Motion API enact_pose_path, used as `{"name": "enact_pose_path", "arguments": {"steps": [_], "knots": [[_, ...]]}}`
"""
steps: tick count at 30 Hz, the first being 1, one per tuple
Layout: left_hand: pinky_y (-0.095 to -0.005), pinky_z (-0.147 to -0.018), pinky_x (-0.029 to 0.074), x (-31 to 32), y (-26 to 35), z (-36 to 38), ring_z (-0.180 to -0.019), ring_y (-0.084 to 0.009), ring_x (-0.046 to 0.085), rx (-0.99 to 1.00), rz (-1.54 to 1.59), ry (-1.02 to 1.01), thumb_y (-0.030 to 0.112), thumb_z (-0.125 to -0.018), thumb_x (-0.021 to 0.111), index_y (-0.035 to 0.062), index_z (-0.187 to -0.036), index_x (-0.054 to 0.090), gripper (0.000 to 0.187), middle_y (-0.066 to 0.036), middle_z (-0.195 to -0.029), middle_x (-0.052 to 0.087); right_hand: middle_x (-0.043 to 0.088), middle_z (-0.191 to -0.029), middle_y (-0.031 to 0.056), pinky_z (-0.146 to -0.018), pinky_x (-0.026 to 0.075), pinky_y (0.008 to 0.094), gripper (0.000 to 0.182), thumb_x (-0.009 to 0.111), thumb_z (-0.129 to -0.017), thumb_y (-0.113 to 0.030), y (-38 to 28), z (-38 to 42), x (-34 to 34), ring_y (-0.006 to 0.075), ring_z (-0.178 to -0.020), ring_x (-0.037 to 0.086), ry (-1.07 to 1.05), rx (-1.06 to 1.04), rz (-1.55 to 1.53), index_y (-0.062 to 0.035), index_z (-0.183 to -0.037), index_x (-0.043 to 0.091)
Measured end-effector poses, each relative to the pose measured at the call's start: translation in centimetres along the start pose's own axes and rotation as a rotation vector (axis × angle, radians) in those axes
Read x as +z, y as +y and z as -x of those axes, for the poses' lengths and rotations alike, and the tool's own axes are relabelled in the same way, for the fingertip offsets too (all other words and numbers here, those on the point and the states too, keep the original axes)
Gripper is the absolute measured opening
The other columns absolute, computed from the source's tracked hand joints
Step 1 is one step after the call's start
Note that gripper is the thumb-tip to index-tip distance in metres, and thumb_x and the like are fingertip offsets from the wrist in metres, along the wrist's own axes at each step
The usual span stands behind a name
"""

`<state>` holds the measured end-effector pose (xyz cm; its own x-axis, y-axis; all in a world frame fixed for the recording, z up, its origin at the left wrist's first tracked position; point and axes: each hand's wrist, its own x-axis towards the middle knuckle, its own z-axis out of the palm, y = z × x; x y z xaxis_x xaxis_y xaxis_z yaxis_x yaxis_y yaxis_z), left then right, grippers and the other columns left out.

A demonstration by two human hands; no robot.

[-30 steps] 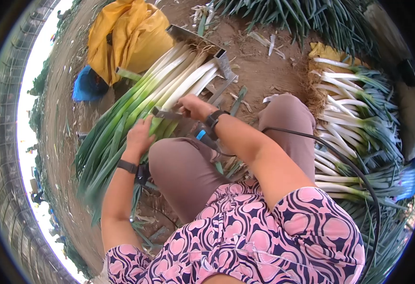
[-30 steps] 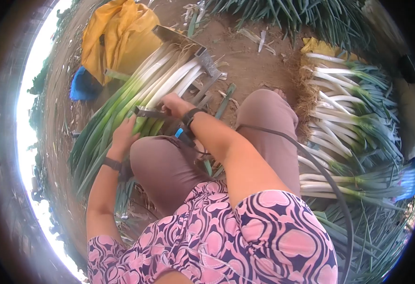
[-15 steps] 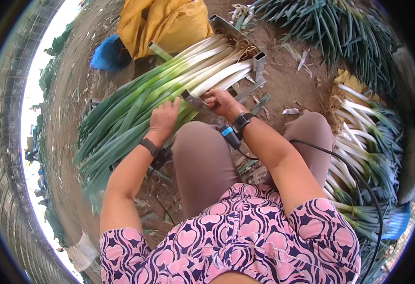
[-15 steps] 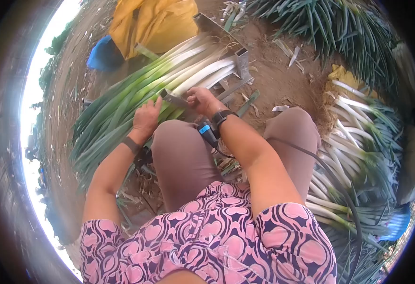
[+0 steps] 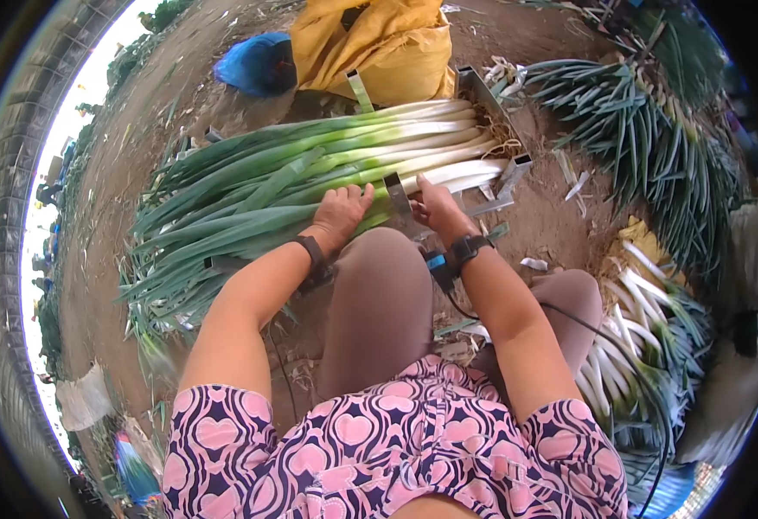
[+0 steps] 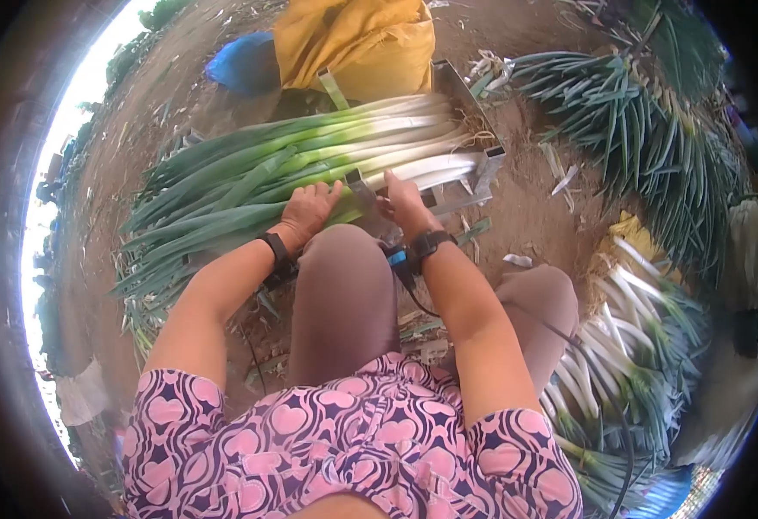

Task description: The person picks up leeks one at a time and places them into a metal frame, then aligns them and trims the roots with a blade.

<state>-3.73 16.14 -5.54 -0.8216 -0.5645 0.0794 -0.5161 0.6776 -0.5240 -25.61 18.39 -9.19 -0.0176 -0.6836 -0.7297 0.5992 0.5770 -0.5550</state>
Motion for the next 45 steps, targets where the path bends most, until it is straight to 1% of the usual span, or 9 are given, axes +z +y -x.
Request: {"name": "enact_pose_path", "arguments": {"steps": [1, 4, 8, 9, 13, 26, 34, 39, 45], "knots": [[-0.0330, -0.062, 0.041, 0.1, -0.2, 0.0, -0.075, -0.0198, 0.055, 0.011, 0.002, 0.003, 0.014, -0.084, 0.049, 0.0114, -0.129, 0.049, 0.045, -0.007, -0.089, 0.054, 0.053, -0.062, 0.0030, -0.054, 0.049, 0.0314, 0.027, 0.055, -0.094, -0.034, -0.3, 0.0, 0.3, 0.0196, -0.054, 0.052, 0.105, -0.026, 0.140, -0.0062, -0.093, 0.054], [-0.0328, -0.061, 0.041, 0.2, 0.2, 0.3, -0.074, -0.0198, 0.055, 0.020, 0.024, 0.016, 0.015, -0.083, 0.050, 0.0110, -0.126, 0.050, 0.044, -0.006, -0.087, 0.054, 0.063, -0.086, 0.0132, -0.067, 0.051, 0.0427, 0.038, 0.058, -0.090, -0.039, -0.6, -0.2, -1.2, 0.0309, -0.073, 0.060, 0.542, -0.611, 1.151, -0.0043, -0.105, 0.056], [-0.0330, -0.061, 0.041, 0.8, 0.0, 0.3, -0.073, -0.0200, 0.055, 0.026, 0.049, 0.027, 0.015, -0.082, 0.049, 0.0096, -0.127, 0.049, 0.045, -0.007, -0.087, 0.053, 0.048, -0.133, 0.0156, -0.100, 0.034, 0.0467, 0.036, 0.056, -0.090, -0.034, -2.6, -0.6, -2.6, 0.0344, -0.125, 0.042, 0.559, -1.368, 1.350, -0.0134, -0.120, 0.056], [-0.0331, -0.060, 0.041, 0.8, 0.0, 0.2, -0.073, -0.0202, 0.055, 0.038, 0.046, 0.030, 0.015, -0.082, 0.049, 0.0089, -0.127, 0.049, 0.046, -0.007, -0.087, 0.053, 0.041, -0.142, 0.0127, -0.107, 0.026, 0.0490, 0.039, 0.055, -0.089, -0.037, -2.8, -2.2, -3.1, 0.0344, -0.133, 0.033, 0.554, -1.299, 1.379, -0.0220, -0.125, 0.056], [-0.0334, -0.060, 0.040, 1.1, 0.2, 0.4, -0.072, -0.0206, 0.054, 0.054, -0.002, 0.058, 0.016, -0.082, 0.048, 0.0066, -0.129, 0.047, 0.048, -0.009, -0.088, 0.052, 0.038, -0.145, 0.0131, -0.109, 0.023, 0.0504, 0.044, 0.044, -0.091, -0.041, -2.2, -4.1, -5.0, 0.0339, -0.135, 0.032, 0.511, -1.136, 1.570, -0.0290, -0.133, 0.050], [-0.0367, -0.060, 0.041, 0.9, 0.5, 0.2, -0.074, -0.0222, 0.054, 0.065, 0.014, 0.016, 0.015, -0.085, 0.047, 0.0076, -0.128, 0.050, 0.044, -0.012, -0.093, 0.055, 0.041, -0.142, 0.0149, -0.105, 0.028, 0.0465, 0.042, 0.049, -0.088, -0.034, -1.2, -4.7, -5.9, 0.0339, -0.130, 0.036, 0.561, -1.348, 1.528, -0.0272, -0.129, 0.054], [-0.0333, -0.064, 0.040, 0.9, 0.0, -0.2, -0.076, -0.0190, 0.055, 0.058, 0.089, 0.028, 0.017, -0.083, 0.049, 0.0089, -0.128, 0.049, 0.046, -0.006, -0.088, 0.053, 0.036, -0.146, 0.0135, -0.109, 0.023, 0.0449, 0.047, 0.046, -0.090, -0.036, -1.7, -4.2, -5.3, 0.0325, -0.134, 0.031, 0.532, -1.183, 1.603, -0.0240, -0.135, 0.047], [-0.0335, -0.064, 0.039, 0.8, 0.1, -0.2, -0.077, -0.0195, 0.055, 0.034, 0.098, 0.013, 0.017, -0.083, 0.049, 0.0104, -0.128, 0.049, 0.046, -0.006, -0.088, 0.053, 0.033, -0.149, 0.0128, -0.113, 0.017, 0.0471, 0.053, 0.039, -0.094, -0.050, -3.7, -2.9, -5.8, 0.0325, -0.139, 0.025, 0.320, -0.952, 1.651, -0.0255, -0.141, 0.040], [-0.0338, -0.062, 0.039, 1.2, 0.3, -0.1, -0.073, -0.0195, 0.054, 0.048, 0.037, 0.015, 0.015, -0.084, 0.049, 0.0107, -0.126, 0.051, 0.042, -0.006, -0.087, 0.053, 0.037, -0.144, 0.0172, -0.111, 0.019, 0.0483, 0.056, 0.040, -0.093, -0.051, -5.3, -2.2, -8.1, 0.0368, -0.134, 0.030, 0.473, -0.900, 1.621, -0.0234, -0.141, 0.040]]}}
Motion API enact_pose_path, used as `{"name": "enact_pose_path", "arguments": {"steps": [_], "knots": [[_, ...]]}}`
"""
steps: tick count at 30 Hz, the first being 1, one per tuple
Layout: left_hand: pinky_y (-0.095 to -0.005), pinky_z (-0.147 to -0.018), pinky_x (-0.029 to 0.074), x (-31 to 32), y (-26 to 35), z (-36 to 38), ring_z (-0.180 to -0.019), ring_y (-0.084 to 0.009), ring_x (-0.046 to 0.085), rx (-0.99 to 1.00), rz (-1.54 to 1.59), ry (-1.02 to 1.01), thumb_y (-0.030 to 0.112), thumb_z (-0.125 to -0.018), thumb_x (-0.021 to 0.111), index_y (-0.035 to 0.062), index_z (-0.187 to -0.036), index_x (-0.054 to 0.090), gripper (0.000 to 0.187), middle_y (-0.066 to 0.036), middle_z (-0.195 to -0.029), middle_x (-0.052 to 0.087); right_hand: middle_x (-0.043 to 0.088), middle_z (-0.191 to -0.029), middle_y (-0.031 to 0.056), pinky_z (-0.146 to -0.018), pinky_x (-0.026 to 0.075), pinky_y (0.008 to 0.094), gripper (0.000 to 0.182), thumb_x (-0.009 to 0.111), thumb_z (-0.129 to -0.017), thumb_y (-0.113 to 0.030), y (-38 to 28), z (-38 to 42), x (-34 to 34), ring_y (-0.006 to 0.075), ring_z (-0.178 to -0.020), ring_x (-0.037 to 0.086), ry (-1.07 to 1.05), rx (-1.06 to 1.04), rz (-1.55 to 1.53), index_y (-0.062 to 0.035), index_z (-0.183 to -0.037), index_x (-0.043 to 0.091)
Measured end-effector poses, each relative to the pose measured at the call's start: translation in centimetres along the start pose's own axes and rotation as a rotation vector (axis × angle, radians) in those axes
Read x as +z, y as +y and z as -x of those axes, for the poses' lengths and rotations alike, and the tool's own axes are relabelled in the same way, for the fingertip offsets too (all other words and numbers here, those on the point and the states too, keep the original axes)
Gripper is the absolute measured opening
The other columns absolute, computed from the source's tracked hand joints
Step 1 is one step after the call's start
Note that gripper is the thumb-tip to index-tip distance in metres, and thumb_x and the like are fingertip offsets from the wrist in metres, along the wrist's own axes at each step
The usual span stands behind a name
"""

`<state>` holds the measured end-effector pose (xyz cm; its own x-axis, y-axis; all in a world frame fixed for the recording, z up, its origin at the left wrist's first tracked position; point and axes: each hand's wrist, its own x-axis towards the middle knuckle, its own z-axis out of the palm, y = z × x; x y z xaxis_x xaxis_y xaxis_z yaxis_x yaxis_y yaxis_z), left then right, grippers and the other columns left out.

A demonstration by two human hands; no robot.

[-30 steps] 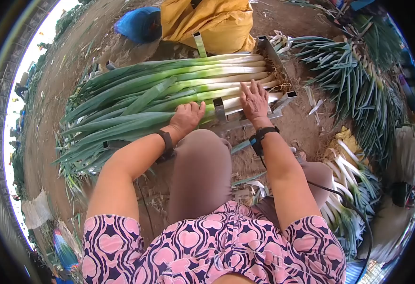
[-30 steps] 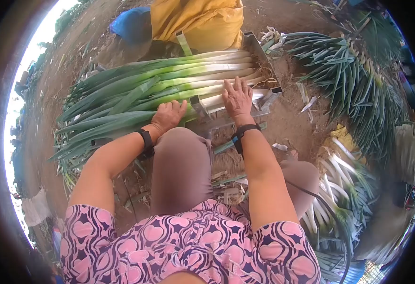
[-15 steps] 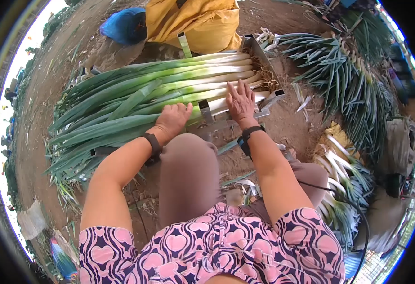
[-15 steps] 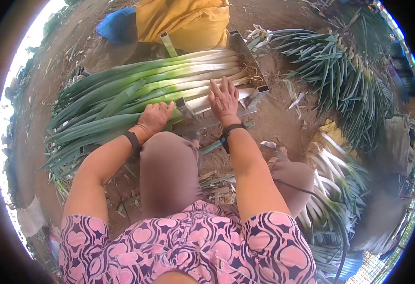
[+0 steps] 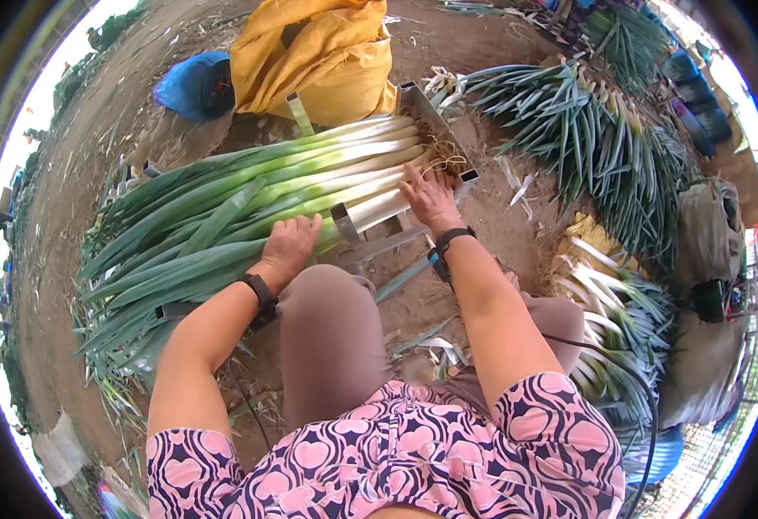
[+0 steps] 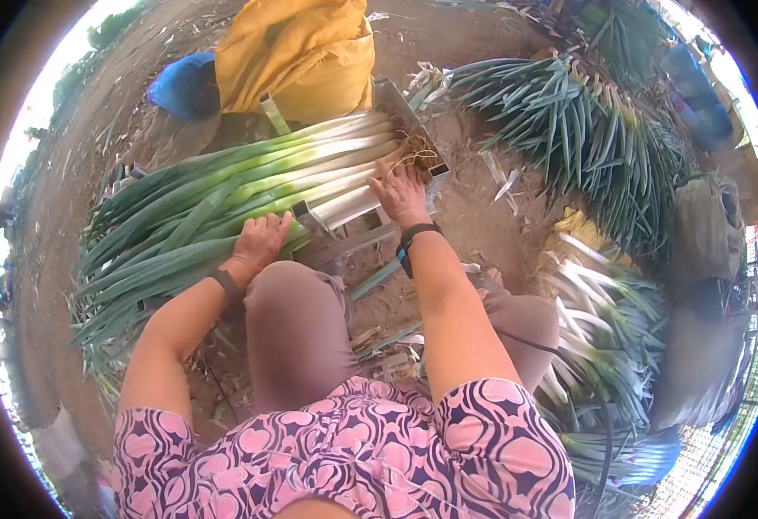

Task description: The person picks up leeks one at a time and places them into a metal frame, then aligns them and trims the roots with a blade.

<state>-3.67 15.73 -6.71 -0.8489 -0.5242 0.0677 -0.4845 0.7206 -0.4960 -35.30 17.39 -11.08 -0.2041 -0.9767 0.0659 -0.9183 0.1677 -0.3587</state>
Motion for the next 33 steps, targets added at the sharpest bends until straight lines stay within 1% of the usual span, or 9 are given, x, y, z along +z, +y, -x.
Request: {"name": "enact_pose_path", "arguments": {"steps": [9, 13, 18, 21, 22, 25, 27, 29, 33], "knots": [[-0.0349, -0.058, 0.038, 2.4, 0.6, 0.0, -0.070, -0.0191, 0.052, -0.045, -0.142, 0.063, 0.016, -0.086, 0.047, 0.0126, -0.126, 0.051, 0.040, -0.005, -0.083, 0.051, 0.038, -0.143, 0.0216, -0.107, 0.031, 0.0468, 0.061, 0.049, -0.089, -0.049, 1.3, -0.5, -3.5, 0.0410, -0.131, 0.034, -0.171, -0.110, -0.111, -0.0129, -0.137, 0.044], [-0.0347, -0.056, 0.039, 2.9, 0.2, 0.0, -0.069, -0.0189, 0.051, -0.005, -0.194, 0.124, 0.017, -0.087, 0.047, 0.0133, -0.125, 0.051, 0.039, -0.005, -0.083, 0.050, 0.059, -0.123, 0.0198, -0.097, 0.043, 0.0393, 0.047, 0.049, -0.095, -0.036, 1.9, 0.3, -15.7, 0.0309, -0.112, 0.056, -0.450, -0.217, -0.236, -0.0023, -0.127, 0.053], [-0.0337, -0.064, 0.043, 1.6, -0.1, 0.2, -0.079, -0.0193, 0.053, -0.020, -0.117, 0.075, 0.019, -0.087, 0.048, 0.0126, -0.129, 0.049, 0.043, -0.003, -0.091, 0.051, 0.066, -0.109, 0.0131, -0.083, 0.050, 0.0369, 0.042, 0.050, -0.094, -0.033, 4.8, 7.4, -30.6, 0.0226, -0.091, 0.064, -0.317, -0.155, -0.123, -0.0044, -0.125, 0.056], [-0.0345, -0.064, 0.043, 0.7, 0.0, 0.2, -0.079, -0.0192, 0.052, -0.030, -0.137, 0.071, 0.018, -0.086, 0.048, 0.0130, -0.131, 0.047, 0.045, -0.004, -0.090, 0.049, 0.067, -0.102, 0.0109, -0.079, 0.050, 0.0355, 0.041, 0.049, -0.095, -0.032, 10.3, 11.9, -31.7, 0.0206, -0.085, 0.064, -0.206, -0.188, -0.044, -0.0041, -0.124, 0.056], [-0.0382, -0.072, 0.044, -0.6, 0.4, 0.1, -0.092, -0.0222, 0.054, -0.072, -0.082, -0.077, 0.016, -0.087, 0.048, 0.0134, -0.132, 0.046, 0.045, -0.005, -0.101, 0.053, 0.067, -0.101, 0.0105, -0.078, 0.050, 0.0351, 0.040, 0.049, -0.095, -0.032, 11.9, 13.6, -32.0, 0.0200, -0.083, 0.063, -0.183, -0.210, -0.043, -0.0039, -0.123, 0.056], [-0.0418, -0.083, 0.043, 2.4, -0.3, 0.6, -0.109, -0.0247, 0.051, -0.081, 0.052, 0.059, 0.013, -0.089, 0.044, 0.0131, -0.133, 0.045, 0.043, -0.008, -0.116, 0.055, 0.066, -0.094, 0.0102, -0.073, 0.051, 0.0337, 0.039, 0.051, -0.095, -0.029, 18.2, 20.5, -29.1, 0.0167, -0.080, 0.063, -0.234, 0.165, -0.386, -0.0045, -0.124, 0.055], [-0.0455, -0.090, 0.039, 2.1, -0.2, -0.6, -0.120, -0.0266, 0.047, -0.107, 0.156, -0.183, 0.016, -0.091, 0.042, 0.0125, -0.133, 0.045, 0.042, -0.010, -0.128, 0.052, 0.065, -0.095, 0.0084, -0.069, 0.052, 0.0323, 0.038, 0.052, -0.095, -0.030, 24.3, 26.0, -24.9, 0.0153, -0.082, 0.063, -0.170, 0.292, -0.474, -0.0035, -0.122, 0.056], [-0.0450, -0.089, 0.039, 2.0, 0.3, -0.5, -0.117, -0.0267, 0.048, -0.080, 0.149, -0.024, 0.024, -0.087, 0.049, 0.0080, -0.126, 0.049, 0.043, -0.011, -0.127, 0.053, 0.065, -0.098, 0.0068, -0.065, 0.051, 0.0309, 0.036, 0.053, -0.094, -0.033, 28.4, 31.8, -21.8, 0.0159, -0.081, 0.063, -0.181, 0.636, -0.591, -0.0037, -0.114, 0.059], [-0.0443, -0.083, 0.039, 1.2, 0.7, -1.5, -0.109, -0.0259, 0.050, -0.123, 0.053, -0.244, 0.025, -0.085, 0.050, 0.0077, -0.113, 0.053, 0.034, -0.010, -0.116, 0.056, 0.060, -0.091, 0.0065, -0.058, 0.048, 0.0302, 0.026, 0.053, -0.093, -0.030, 36.4, 43.9, -10.3, 0.0164, -0.073, 0.058, 0.284, 1.243, -1.185, -0.0070, -0.105, 0.055]]}}
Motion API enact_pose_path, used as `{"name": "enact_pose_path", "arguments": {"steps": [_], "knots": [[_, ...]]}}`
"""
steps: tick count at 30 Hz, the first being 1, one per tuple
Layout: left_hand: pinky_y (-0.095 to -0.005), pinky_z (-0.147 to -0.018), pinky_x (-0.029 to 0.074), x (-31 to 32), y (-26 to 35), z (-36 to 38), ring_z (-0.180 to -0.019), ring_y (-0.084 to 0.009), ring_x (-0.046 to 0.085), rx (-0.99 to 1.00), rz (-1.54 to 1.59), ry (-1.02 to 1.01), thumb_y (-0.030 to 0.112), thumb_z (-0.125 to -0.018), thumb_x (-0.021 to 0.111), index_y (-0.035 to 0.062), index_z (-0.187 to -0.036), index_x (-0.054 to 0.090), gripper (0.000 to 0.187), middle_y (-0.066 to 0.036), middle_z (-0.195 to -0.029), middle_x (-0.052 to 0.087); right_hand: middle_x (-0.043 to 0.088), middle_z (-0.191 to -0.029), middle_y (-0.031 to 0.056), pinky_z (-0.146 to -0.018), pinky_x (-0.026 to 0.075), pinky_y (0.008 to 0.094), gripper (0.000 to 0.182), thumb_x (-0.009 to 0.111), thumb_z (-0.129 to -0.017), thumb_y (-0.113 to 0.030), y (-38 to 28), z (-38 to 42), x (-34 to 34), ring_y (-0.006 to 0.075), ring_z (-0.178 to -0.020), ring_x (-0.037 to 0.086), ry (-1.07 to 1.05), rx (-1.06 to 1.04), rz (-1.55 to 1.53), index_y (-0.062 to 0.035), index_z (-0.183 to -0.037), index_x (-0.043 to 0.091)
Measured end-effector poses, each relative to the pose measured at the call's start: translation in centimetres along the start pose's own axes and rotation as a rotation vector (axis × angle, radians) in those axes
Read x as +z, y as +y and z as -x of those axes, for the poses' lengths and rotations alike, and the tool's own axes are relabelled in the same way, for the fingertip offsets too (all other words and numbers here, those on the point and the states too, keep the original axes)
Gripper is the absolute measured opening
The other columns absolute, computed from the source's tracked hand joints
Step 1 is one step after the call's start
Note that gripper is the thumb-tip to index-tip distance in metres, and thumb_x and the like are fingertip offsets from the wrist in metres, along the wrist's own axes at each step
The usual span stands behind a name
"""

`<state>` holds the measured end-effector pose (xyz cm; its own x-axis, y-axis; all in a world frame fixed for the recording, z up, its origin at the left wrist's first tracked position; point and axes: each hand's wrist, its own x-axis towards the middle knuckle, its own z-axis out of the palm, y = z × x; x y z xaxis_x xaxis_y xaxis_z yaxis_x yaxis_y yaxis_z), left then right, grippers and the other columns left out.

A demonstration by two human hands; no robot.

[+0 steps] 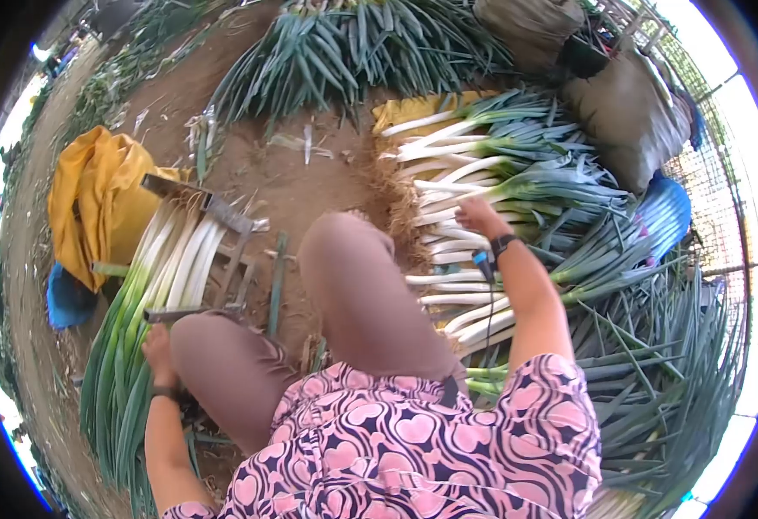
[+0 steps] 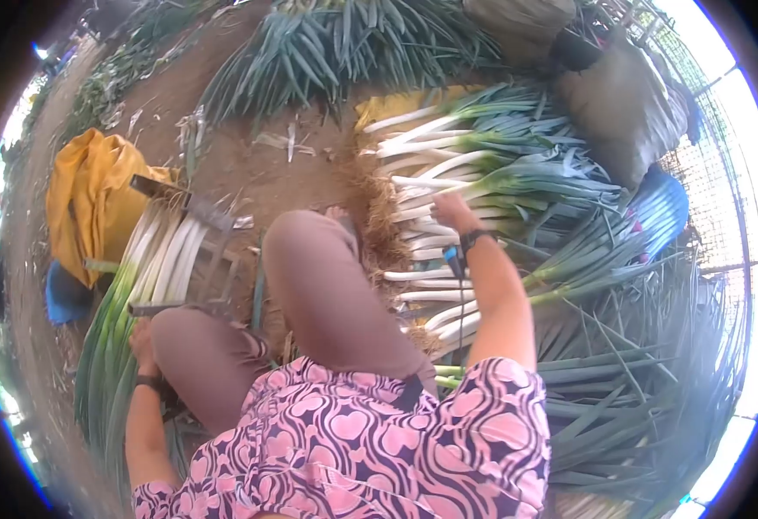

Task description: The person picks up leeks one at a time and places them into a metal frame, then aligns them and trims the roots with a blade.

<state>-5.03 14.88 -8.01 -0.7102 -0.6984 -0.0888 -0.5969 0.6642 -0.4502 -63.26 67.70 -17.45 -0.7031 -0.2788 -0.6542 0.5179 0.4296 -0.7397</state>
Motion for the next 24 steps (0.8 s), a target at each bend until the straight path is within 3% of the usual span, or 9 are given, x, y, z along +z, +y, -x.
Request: {"name": "enact_pose_path", "arguments": {"steps": [4, 6, 8, 11, 15, 19, 20, 22, 24], "knots": [[-0.0443, -0.084, 0.039, -0.3, -1.1, 1.3, -0.109, -0.0255, 0.049, -0.006, 0.006, -0.074, 0.029, -0.086, 0.050, 0.0094, -0.107, 0.054, 0.029, -0.008, -0.111, 0.056, 0.051, -0.082, 0.0054, -0.054, 0.044, 0.0303, 0.017, 0.050, -0.093, -0.021, 9.6, -5.5, -2.4, 0.0163, -0.066, 0.050, 0.139, 0.105, -0.536, -0.0081, -0.104, 0.051], [-0.0447, -0.085, 0.039, -1.0, -0.5, 1.7, -0.111, -0.0255, 0.048, -0.015, 0.030, -0.122, 0.030, -0.086, 0.050, 0.0097, -0.107, 0.054, 0.030, -0.008, -0.112, 0.055, 0.047, -0.078, 0.0048, -0.051, 0.040, 0.0287, 0.024, 0.056, -0.090, -0.023, 8.2, -5.5, -1.2, 0.0159, -0.063, 0.046, 0.370, 0.031, -0.635, -0.0062, -0.106, 0.050], [-0.0457, -0.088, 0.038, 0.2, -1.0, 1.2, -0.113, -0.0258, 0.046, -0.048, 0.034, -0.154, 0.031, -0.086, 0.051, 0.0095, -0.109, 0.054, 0.032, -0.008, -0.116, 0.054, 0.052, -0.085, 0.0078, -0.059, 0.046, 0.0329, 0.034, 0.062, -0.087, -0.025, 8.4, -9.1, -1.5, 0.0190, -0.070, 0.052, 0.527, 0.058, -0.544, -0.0047, -0.112, 0.050], [-0.0458, -0.089, 0.038, 1.1, -1.6, 1.0, -0.114, -0.0259, 0.046, -0.072, 0.015, -0.189, 0.031, -0.086, 0.051, 0.0094, -0.110, 0.054, 0.033, -0.008, -0.116, 0.053, 0.060, -0.088, 0.0137, -0.063, 0.049, 0.0379, 0.042, 0.068, -0.081, -0.029, 7.5, -11.3, -1.1, 0.0237, -0.075, 0.060, 0.628, 0.138, -0.497, 0.0031, -0.103, 0.051], [-0.0460, -0.090, 0.038, 2.0, -1.8, 1.0, -0.115, -0.0261, 0.046, -0.088, -0.021, -0.218, 0.032, -0.086, 0.051, 0.0092, -0.111, 0.054, 0.034, -0.009, -0.117, 0.053, 0.050, -0.127, 0.0278, -0.099, 0.041, 0.0417, 0.074, 0.072, -0.078, -0.035, 4.1, -10.9, -0.5, 0.0369, -0.117, 0.052, 0.898, 0.260, -0.492, 0.0116, -0.122, 0.035], [-0.0462, -0.091, 0.037, 2.3, -2.0, 1.0, -0.115, -0.0262, 0.045, -0.108, -0.032, -0.216, 0.032, -0.085, 0.051, 0.0090, -0.112, 0.054, 0.035, -0.009, -0.119, 0.052, 0.054, -0.121, 0.0299, -0.097, 0.044, 0.0425, 0.075, 0.069, -0.079, -0.039, 4.3, -12.2, -3.7, 0.0407, -0.111, 0.056, 0.915, 0.271, -0.077, 0.0164, -0.119, 0.038], [-0.0463, -0.092, 0.037, 2.4, -2.3, 1.1, -0.115, -0.0263, 0.045, -0.108, -0.040, -0.215, 0.032, -0.085, 0.051, 0.0089, -0.113, 0.054, 0.036, -0.009, -0.119, 0.052, 0.059, -0.112, 0.0303, -0.094, 0.046, 0.0411, 0.066, 0.068, -0.078, -0.039, 4.2, -11.9, -4.5, 0.0410, -0.107, 0.058, 0.809, 0.187, 0.222, 0.0164, -0.109, 0.047], [-0.0464, -0.092, 0.037, 2.6, -2.5, 1.1, -0.116, -0.0263, 0.045, -0.110, -0.049, -0.209, 0.032, -0.085, 0.051, 0.0088, -0.113, 0.054, 0.036, -0.009, -0.119, 0.052, 0.063, -0.103, 0.0296, -0.088, 0.048, 0.0398, 0.056, 0.067, -0.077, -0.033, 6.1, -13.2, -4.8, 0.0419, -0.106, 0.058, 0.901, 0.184, 0.210, 0.0137, -0.104, 0.053], [-0.0465, -0.093, 0.037, 3.2, -2.6, 1.2, -0.116, -0.0264, 0.045, -0.107, -0.057, -0.202, 0.032, -0.085, 0.051, 0.0087, -0.114, 0.054, 0.037, -0.009, -0.120, 0.052, 0.063, -0.092, 0.0186, -0.078, 0.049, 0.0401, 0.040, 0.064, -0.081, -0.025, 7.8, -12.7, -5.5, 0.0312, -0.084, 0.061, 0.827, 0.143, -0.099, 0.0063, -0.105, 0.054]]}}
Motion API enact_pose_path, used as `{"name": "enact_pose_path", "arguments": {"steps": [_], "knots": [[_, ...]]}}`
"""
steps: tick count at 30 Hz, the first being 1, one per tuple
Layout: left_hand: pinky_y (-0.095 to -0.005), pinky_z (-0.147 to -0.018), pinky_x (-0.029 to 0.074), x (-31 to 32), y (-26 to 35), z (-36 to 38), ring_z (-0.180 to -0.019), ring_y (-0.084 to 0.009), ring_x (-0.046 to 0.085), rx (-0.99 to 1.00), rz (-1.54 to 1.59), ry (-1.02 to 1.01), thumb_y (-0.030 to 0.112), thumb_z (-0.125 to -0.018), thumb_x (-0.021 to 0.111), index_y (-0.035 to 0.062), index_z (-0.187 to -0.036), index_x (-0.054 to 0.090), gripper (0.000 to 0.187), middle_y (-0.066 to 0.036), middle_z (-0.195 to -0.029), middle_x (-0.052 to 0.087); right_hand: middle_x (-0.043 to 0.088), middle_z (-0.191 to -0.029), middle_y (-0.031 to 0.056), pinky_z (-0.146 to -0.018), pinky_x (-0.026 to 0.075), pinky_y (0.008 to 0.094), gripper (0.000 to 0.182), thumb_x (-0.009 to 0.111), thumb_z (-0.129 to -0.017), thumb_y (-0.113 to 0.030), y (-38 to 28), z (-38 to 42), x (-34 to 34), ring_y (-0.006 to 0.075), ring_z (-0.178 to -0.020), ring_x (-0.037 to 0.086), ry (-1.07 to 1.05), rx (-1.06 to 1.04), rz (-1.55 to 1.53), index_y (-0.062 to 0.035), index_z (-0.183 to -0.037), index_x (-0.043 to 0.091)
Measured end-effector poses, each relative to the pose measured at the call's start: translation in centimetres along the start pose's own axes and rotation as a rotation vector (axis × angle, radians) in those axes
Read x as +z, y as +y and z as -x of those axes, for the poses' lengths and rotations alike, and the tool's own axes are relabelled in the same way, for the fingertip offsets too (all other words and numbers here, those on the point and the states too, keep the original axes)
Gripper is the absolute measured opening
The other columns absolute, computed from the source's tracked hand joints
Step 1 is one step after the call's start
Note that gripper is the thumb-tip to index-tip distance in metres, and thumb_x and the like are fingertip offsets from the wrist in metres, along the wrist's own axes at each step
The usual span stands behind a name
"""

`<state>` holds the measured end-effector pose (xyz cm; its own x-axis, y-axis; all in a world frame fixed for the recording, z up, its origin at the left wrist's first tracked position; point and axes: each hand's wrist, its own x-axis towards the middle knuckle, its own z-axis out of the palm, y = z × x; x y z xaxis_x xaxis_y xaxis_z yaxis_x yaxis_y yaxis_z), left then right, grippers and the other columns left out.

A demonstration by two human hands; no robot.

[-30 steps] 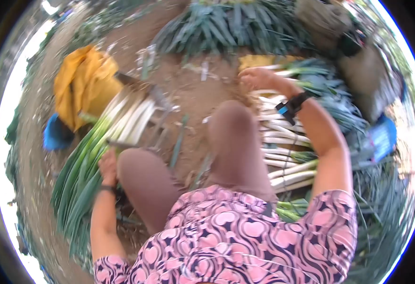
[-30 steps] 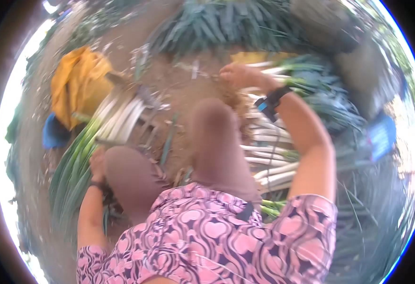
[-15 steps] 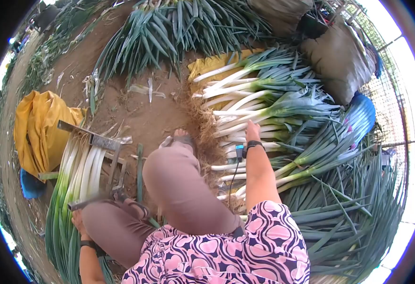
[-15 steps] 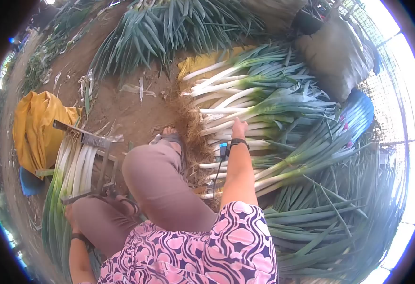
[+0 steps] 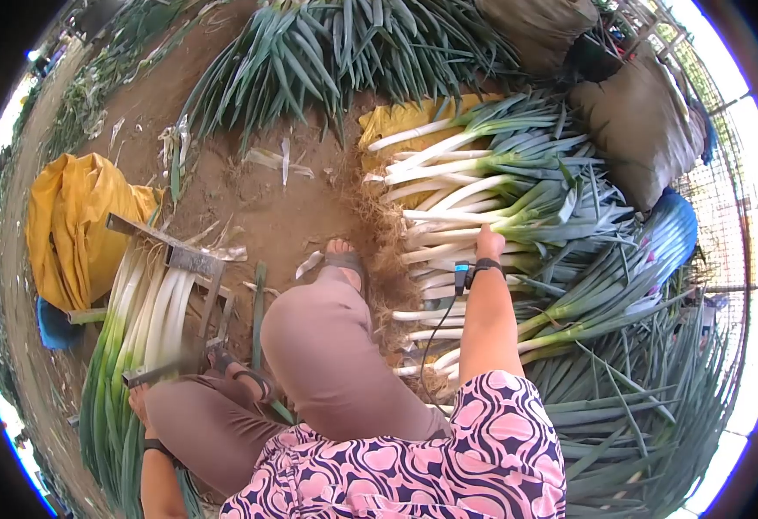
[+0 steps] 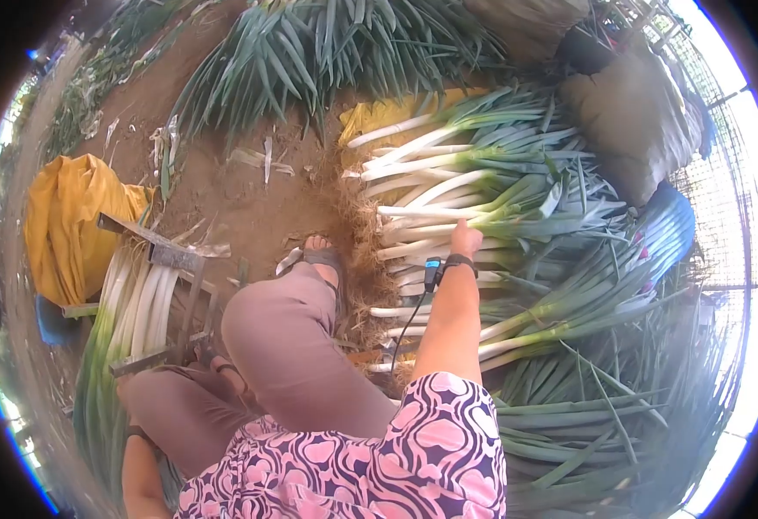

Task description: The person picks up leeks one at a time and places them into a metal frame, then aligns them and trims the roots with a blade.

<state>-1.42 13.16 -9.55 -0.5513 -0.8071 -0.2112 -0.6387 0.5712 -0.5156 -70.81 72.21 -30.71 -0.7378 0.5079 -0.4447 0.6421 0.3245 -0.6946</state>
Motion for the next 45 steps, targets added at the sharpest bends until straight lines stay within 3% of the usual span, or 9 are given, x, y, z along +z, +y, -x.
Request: {"name": "enact_pose_path", "arguments": {"steps": [9, 13, 19, 21, 23, 31, 34, 39, 45], "knots": [[-0.0463, -0.096, 0.036, -2.4, 2.0, 0.3, -0.116, -0.0271, 0.044, -0.030, 0.049, 0.039, 0.033, -0.086, 0.051, 0.0068, -0.119, 0.052, 0.042, -0.011, -0.119, 0.051, 0.054, -0.082, 0.0102, -0.065, 0.049, 0.0363, 0.017, 0.057, -0.085, -0.014, 0.4, 9.8, -7.4, 0.0216, -0.074, 0.055, -0.346, 0.149, -1.360, -0.0024, -0.094, 0.049], [-0.0456, -0.094, 0.036, 0.8, 1.4, -0.5, -0.112, -0.0270, 0.046, 0.042, 0.073, 0.269, 0.032, -0.086, 0.050, 0.0072, -0.113, 0.053, 0.037, -0.010, -0.112, 0.052, 0.044, -0.067, 0.0020, -0.052, 0.043, 0.0315, 0.027, 0.050, -0.097, -0.028, -5.2, 12.9, -9.2, 0.0149, -0.057, 0.045, -0.176, 0.140, -1.455, -0.0078, -0.081, 0.043], [-0.0440, -0.077, 0.041, 2.1, 2.0, -1.5, -0.093, -0.0261, 0.053, 0.138, 0.067, 0.620, 0.028, -0.084, 0.051, 0.0104, -0.098, 0.055, 0.023, -0.007, -0.094, 0.054, 0.044, -0.068, 0.0009, -0.062, 0.046, 0.0300, 0.026, 0.047, -0.099, -0.027, -20.2, 22.7, -7.2, 0.0150, -0.063, 0.045, -0.608, 0.047, -1.690, -0.0078, -0.083, 0.043], [-0.0441, -0.062, 0.042, -2.5, 2.3, -0.7, -0.075, -0.0260, 0.056, 0.262, 0.284, 0.551, 0.020, -0.081, 0.054, 0.0108, -0.087, 0.056, 0.011, -0.007, -0.077, 0.054, 0.046, -0.072, 0.0000, -0.066, 0.045, 0.0269, 0.026, 0.052, -0.097, -0.027, -23.8, 32.6, -9.0, 0.0132, -0.067, 0.046, -1.050, -0.411, -1.167, -0.0084, -0.080, 0.045], [-0.0443, -0.062, 0.042, -3.4, 3.3, -0.2, -0.076, -0.0288, 0.056, 0.149, 0.359, 0.627, 0.007, -0.079, 0.053, 0.0097, -0.087, 0.057, 0.010, -0.010, -0.077, 0.054, 0.046, -0.071, -0.0009, -0.059, 0.044, 0.0217, 0.020, 0.062, -0.091, -0.015, -27.9, 37.9, -6.0, 0.0088, -0.064, 0.046, -1.368, -0.012, -1.584, -0.0090, -0.080, 0.046], [-0.0442, -0.089, 0.040, -3.9, 4.0, 1.0, -0.099, -0.0257, 0.054, 0.048, 0.310, 0.558, 0.010, -0.084, 0.049, 0.0095, -0.122, 0.053, 0.039, -0.008, -0.110, 0.058, 0.042, -0.074, -0.0006, -0.053, 0.042, 0.0240, 0.012, 0.054, -0.095, -0.013, -34.9, 64.3, 2.0, 0.0098, -0.061, 0.043, -2.162, -0.300, -0.681, -0.0099, -0.100, 0.044], [-0.0435, -0.091, 0.039, -4.3, 3.9, 1.5, -0.100, -0.0259, 0.054, 0.039, 0.392, 0.542, 0.010, -0.084, 0.049, 0.0094, -0.122, 0.052, 0.038, -0.007, -0.112, 0.057, 0.047, -0.077, -0.0028, -0.051, 0.041, 0.0226, 0.032, 0.059, -0.092, -0.016, -35.1, 72.5, 5.9, 0.0063, -0.058, 0.041, -2.105, -0.579, -0.300, -0.0160, -0.124, 0.052], [-0.0432, -0.098, 0.035, -6.4, 3.6, 2.7, -0.111, -0.0244, 0.049, 0.003, 0.376, 0.394, 0.030, -0.064, 0.076, 0.0114, -0.129, 0.048, 0.074, -0.006, -0.123, 0.053, 0.053, -0.068, -0.0041, -0.043, 0.039, 0.0214, 0.029, 0.069, -0.085, -0.018, -28.3, 84.3, 13.7, 0.0052, -0.051, 0.047, -1.861, -1.413, 0.144, -0.0110, -0.113, 0.063], [-0.0441, -0.098, 0.034, -7.3, 3.3, 3.2, -0.110, -0.0267, 0.048, 0.022, 0.433, 0.433, 0.031, -0.071, 0.070, 0.0083, -0.129, 0.050, 0.065, -0.008, -0.122, 0.052, 0.064, -0.079, 0.0113, -0.065, 0.049, 0.0345, 0.039, 0.072, -0.079, -0.026, -17.8, 85.6, 21.7, 0.0211, -0.069, 0.061, -2.006, -1.968, 0.099, -0.0080, -0.111, 0.061]]}}
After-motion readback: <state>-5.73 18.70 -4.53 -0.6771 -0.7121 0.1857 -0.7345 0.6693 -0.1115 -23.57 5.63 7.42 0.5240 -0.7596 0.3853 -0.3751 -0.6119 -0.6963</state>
